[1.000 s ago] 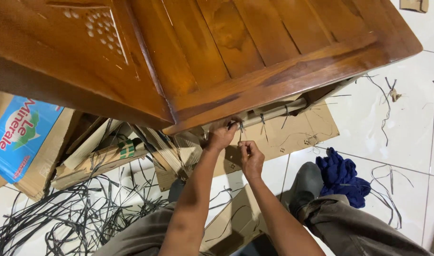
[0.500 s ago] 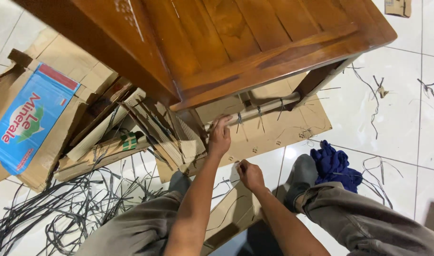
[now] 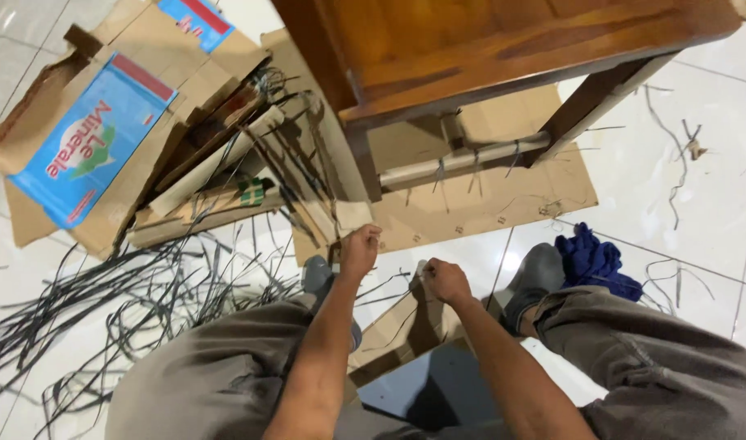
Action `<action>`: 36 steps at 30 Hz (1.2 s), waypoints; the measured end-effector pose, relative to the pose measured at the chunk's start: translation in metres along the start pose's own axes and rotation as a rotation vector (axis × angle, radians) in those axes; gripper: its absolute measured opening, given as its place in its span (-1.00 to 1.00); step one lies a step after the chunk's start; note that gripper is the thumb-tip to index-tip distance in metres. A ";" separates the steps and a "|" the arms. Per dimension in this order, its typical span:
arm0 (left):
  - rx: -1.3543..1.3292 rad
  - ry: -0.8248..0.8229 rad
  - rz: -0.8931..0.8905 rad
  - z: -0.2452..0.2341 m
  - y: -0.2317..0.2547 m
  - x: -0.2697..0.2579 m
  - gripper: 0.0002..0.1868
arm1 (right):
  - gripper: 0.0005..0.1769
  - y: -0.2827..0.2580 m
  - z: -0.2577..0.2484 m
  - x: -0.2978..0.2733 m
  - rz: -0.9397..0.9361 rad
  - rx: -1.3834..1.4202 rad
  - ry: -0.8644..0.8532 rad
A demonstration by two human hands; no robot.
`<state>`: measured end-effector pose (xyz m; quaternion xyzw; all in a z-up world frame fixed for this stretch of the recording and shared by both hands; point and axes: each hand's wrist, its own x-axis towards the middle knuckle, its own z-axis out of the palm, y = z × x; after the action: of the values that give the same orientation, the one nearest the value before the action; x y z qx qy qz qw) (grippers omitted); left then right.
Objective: Wrapping a wooden chair frame with black synthetic rattan strips
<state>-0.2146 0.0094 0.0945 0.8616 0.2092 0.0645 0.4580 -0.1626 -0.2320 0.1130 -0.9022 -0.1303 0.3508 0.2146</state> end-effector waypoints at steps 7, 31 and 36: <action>0.313 -0.173 -0.178 -0.020 -0.032 -0.025 -0.77 | -0.71 -0.013 0.002 -0.015 -0.024 -0.042 -0.037; 0.360 -0.325 -0.343 0.008 -0.062 0.008 -0.82 | -0.75 -0.011 0.001 -0.021 0.006 0.038 0.008; -0.016 -0.320 -0.403 -0.044 0.030 0.033 -0.78 | -0.66 -0.023 0.001 -0.010 -0.013 0.171 0.063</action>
<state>-0.1894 0.0415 0.1414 0.7981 0.3010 -0.1632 0.4958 -0.1721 -0.2151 0.1290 -0.8902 -0.0989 0.3308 0.2972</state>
